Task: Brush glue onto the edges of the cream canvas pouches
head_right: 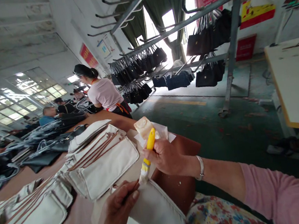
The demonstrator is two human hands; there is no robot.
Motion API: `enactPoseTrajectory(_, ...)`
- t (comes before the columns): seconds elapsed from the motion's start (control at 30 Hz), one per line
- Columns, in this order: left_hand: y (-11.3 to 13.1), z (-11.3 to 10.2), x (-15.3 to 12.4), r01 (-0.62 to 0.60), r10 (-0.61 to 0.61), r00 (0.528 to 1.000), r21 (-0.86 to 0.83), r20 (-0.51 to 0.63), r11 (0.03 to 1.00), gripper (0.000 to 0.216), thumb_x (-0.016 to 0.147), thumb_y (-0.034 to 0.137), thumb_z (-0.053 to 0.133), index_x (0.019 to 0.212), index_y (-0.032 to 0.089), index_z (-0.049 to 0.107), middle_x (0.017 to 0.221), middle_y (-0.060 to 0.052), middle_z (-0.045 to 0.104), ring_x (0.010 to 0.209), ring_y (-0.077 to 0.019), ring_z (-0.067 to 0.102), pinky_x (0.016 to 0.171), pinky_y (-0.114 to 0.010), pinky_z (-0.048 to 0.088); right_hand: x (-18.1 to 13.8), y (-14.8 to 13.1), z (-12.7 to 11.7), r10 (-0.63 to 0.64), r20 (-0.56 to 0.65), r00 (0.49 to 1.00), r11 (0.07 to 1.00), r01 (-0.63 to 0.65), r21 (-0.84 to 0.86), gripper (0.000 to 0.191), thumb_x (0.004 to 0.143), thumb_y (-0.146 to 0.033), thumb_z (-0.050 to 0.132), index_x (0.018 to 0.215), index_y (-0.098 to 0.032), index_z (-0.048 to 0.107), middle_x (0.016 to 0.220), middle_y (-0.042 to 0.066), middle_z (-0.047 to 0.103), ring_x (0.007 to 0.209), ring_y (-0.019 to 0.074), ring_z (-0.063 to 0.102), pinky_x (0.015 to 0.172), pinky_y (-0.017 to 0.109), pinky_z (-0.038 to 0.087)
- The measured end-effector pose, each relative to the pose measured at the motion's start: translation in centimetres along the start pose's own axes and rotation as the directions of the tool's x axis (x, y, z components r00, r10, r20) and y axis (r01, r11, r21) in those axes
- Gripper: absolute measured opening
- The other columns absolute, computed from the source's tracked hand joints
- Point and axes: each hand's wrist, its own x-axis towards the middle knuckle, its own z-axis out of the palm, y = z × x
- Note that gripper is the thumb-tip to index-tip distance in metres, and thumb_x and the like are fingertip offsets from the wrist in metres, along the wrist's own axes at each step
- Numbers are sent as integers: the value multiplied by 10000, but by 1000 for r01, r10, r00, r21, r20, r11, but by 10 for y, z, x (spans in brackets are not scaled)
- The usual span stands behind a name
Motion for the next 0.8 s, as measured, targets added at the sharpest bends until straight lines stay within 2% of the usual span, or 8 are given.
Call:
enactPoseTrajectory(0.13, 1, 7, -9, -75, 75, 997, 97, 3, 992, 232, 921, 348, 552, 1069, 244, 698, 847, -18, 633, 778, -131, 601, 674, -190, 439, 4, 10, -7, 63, -101, 993, 998, -60, 36, 291, 919, -396, 564, 757, -155, 580, 595, -20, 484, 548, 123, 438, 526, 243, 358)
enactPoseTrajectory(0.2, 0, 10, -12, -143, 143, 990, 150, 10, 978, 195, 916, 322, 563, 1039, 244, 692, 855, -18, 640, 767, -122, 605, 663, -182, 438, 5, 14, -8, 105, -96, 990, 990, -95, 107, 308, 913, -407, 571, 732, -157, 568, 572, -26, 476, 530, 117, 427, 509, 237, 346)
enactPoseTrajectory(0.33, -3, 15, -11, -189, 207, 977, 237, -51, 953, 134, 877, 322, 618, 855, 210, 688, 747, -8, 617, 662, -108, 587, 589, -174, 422, 2, 15, -2, 211, 112, 971, 934, -234, 270, 329, 885, -405, 590, 679, -153, 544, 563, -25, 470, 508, 100, 400, 472, 223, 306)
enactPoseTrajectory(0.4, -4, 16, -11, -181, 204, 976, 242, -71, 953, 152, 876, 334, 619, 831, 209, 694, 713, -4, 610, 630, -105, 581, 563, -173, 414, -1, 12, -2, 250, 209, 945, 896, -308, 321, 323, 872, -416, 595, 701, -142, 571, 568, -22, 476, 492, 93, 387, 453, 220, 281)
enactPoseTrajectory(0.5, -3, 16, -11, -158, 175, 983, 223, -58, 962, 180, 879, 356, 613, 827, 212, 707, 710, -7, 614, 631, -107, 587, 560, -172, 414, -1, 8, -11, 272, 244, 931, 865, -348, 362, 298, 836, -401, 621, 706, -135, 587, 554, -24, 469, 470, 85, 361, 441, 220, 250)
enactPoseTrajectory(0.67, 5, 16, -10, -108, 122, 991, 225, -48, 968, 256, 870, 407, 611, 759, 194, 701, 675, -9, 586, 609, -108, 563, 540, -177, 387, 2, 13, -12, 268, 89, 959, 872, -281, 400, 299, 856, -386, 613, 700, -134, 577, 529, -36, 439, 473, 78, 348, 447, 212, 248)
enactPoseTrajectory(0.73, 6, 16, -8, -84, 89, 996, 221, -12, 972, 279, 866, 419, 610, 738, 188, 700, 677, -14, 593, 606, -110, 558, 538, -181, 382, -1, 16, -5, 281, 177, 943, 861, -329, 388, 308, 855, -402, 629, 725, -125, 599, 538, -24, 477, 477, 80, 383, 442, 206, 258)
enactPoseTrajectory(0.8, 6, 15, -5, -48, 50, 999, 216, -4, 975, 279, 864, 422, 611, 743, 189, 706, 681, -16, 609, 619, -117, 561, 553, -186, 387, -4, 16, -1, 310, 280, 908, 797, -409, 445, 304, 837, -405, 643, 726, -126, 602, 514, -32, 463, 435, 70, 352, 409, 203, 220)
